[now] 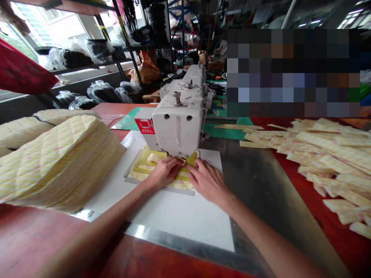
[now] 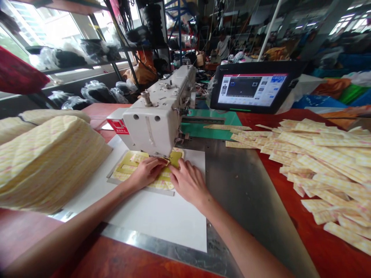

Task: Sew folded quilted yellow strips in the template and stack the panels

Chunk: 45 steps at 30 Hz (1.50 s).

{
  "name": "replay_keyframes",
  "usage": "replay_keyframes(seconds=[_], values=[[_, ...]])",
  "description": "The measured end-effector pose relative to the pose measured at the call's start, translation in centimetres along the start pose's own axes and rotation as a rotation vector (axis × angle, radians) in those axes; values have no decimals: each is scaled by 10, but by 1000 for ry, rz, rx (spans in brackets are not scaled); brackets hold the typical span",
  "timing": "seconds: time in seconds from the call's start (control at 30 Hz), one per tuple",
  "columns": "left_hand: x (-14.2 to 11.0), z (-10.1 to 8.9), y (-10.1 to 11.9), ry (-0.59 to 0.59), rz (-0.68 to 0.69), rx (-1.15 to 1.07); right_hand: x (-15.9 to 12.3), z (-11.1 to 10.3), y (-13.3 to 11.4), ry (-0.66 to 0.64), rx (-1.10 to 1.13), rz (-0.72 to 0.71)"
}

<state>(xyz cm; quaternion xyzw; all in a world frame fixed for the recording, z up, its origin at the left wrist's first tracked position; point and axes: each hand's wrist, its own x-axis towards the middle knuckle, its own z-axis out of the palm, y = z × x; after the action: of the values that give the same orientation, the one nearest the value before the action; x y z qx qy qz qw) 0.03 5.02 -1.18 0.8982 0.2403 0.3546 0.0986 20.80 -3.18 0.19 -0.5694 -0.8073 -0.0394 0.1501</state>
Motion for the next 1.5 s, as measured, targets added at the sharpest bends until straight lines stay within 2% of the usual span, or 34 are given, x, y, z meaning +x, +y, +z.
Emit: replay_keyframes(seconds=[0.2,0.3,0.4,0.57,0.67,0.8,0.9,1.07,1.17,1.33,1.5], values=[[0,0,-1,-26,27,22,1,3,-1,43,4,16],[0,0,-2,-41,44,26,0,6,5,60,100,12],[0,0,-3,-65,53,38,-1,11,11,112,234,71],[2,-6,-4,-199,109,109,-2,15,13,171,289,119],[6,-10,-2,-296,155,190,-2,15,11,180,263,93],[8,-11,4,-328,162,256,-4,14,9,184,236,7],[7,-7,6,-321,120,240,-5,14,7,163,219,-67],[7,-1,-1,-163,-4,28,-4,12,6,130,180,-115],[9,-2,-2,-132,-71,-72,-3,10,4,114,155,-122],[10,-7,0,-160,-159,-161,-2,9,1,88,118,-88],[8,-7,-1,-132,-236,-195,0,11,2,128,218,1]])
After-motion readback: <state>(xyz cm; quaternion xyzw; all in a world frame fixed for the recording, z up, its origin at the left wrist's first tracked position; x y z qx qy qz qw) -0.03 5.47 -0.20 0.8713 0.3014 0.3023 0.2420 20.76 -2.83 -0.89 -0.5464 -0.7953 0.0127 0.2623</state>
